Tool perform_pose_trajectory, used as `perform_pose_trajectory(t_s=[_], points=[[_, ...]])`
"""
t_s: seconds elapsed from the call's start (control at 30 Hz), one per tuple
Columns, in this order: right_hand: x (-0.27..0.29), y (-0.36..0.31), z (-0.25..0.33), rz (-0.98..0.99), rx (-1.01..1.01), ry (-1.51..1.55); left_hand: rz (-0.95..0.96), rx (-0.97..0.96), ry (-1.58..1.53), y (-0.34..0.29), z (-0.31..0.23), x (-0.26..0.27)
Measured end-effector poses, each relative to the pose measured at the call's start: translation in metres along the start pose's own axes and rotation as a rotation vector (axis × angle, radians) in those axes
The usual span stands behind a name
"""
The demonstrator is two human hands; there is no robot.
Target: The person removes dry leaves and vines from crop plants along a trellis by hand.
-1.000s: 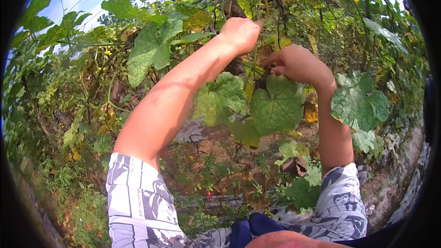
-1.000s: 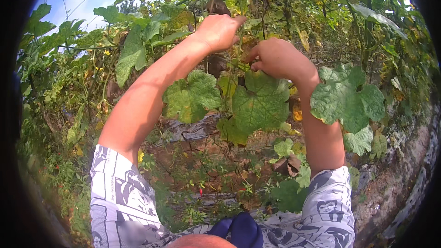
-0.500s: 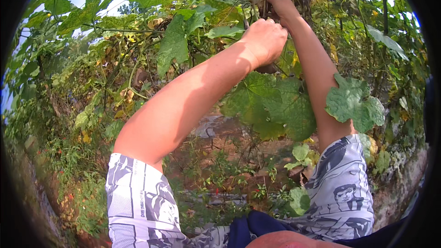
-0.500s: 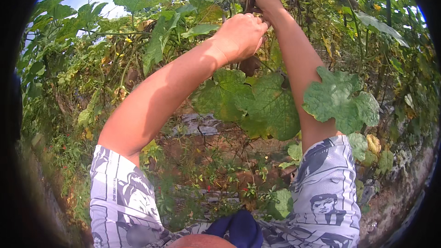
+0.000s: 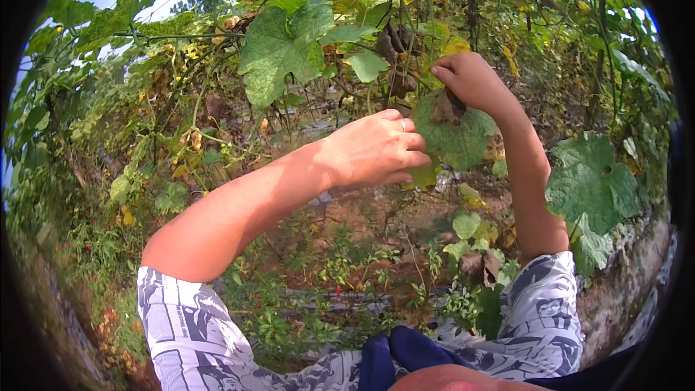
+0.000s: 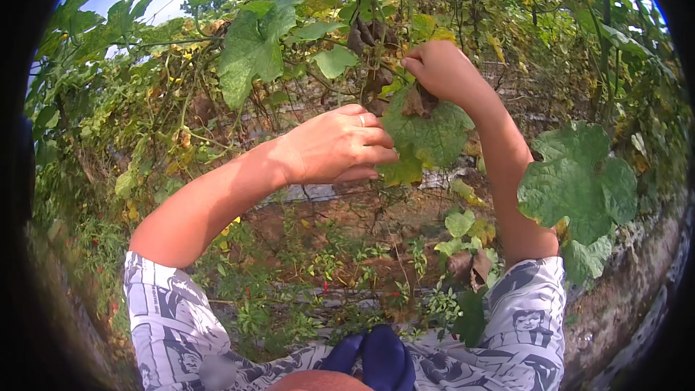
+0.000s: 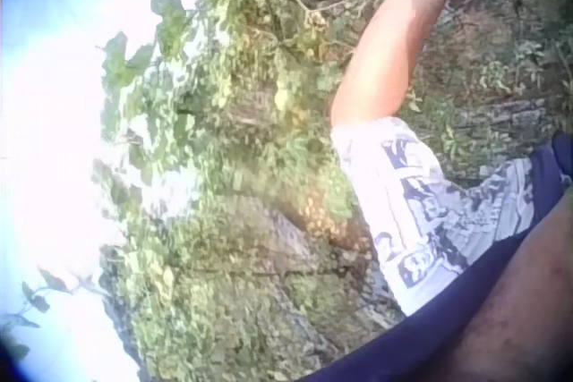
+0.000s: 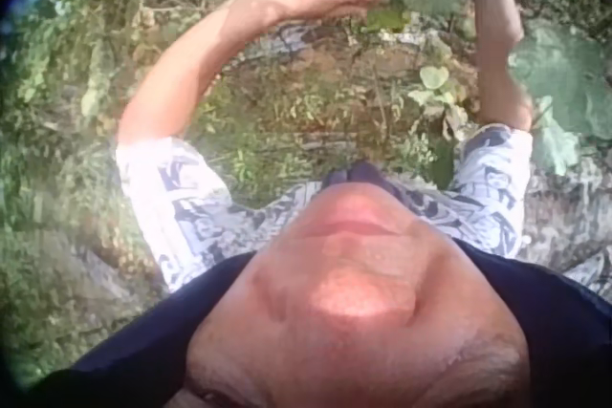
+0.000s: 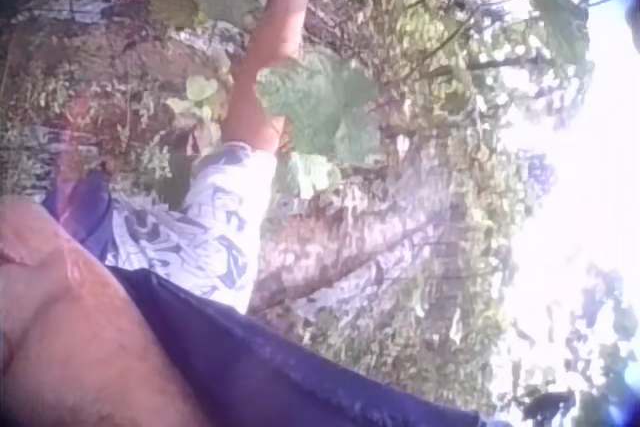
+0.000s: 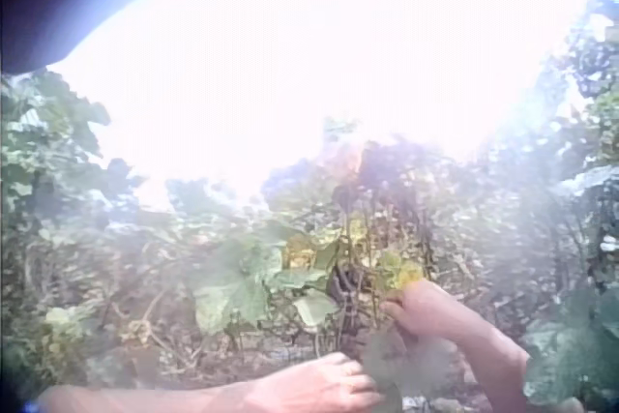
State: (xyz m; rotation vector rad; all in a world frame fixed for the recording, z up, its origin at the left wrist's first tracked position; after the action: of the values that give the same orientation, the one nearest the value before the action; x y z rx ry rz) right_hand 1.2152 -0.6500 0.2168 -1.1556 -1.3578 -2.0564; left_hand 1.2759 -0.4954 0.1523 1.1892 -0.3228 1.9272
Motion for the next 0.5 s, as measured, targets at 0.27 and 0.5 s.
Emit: perform_pose_trajectory(t_s=[0.27, 0.5], points=[[0.001, 0.061, -0.026, -0.514, -0.035, 0.752, -0.528, 0.298, -0.020, 0.016, 0.039, 0.062], [-0.018, 0.081, -0.044, -0.388, -0.079, 0.771, -0.767, 0.764, -0.052, 0.018, 0.142, 0.104]])
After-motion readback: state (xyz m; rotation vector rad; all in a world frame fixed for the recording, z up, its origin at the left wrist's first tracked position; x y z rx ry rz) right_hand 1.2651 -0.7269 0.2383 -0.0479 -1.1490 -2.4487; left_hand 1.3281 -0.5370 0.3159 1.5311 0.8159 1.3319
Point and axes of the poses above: each hand's wrist, its own y-axis towards the middle knuckle, its own x-axis out of the back of the hand, z = x × y, the point moved 7 cm from there along y, towards the middle knuckle, and after that the axes turned 1 degree about z, right-handed, at the moved point
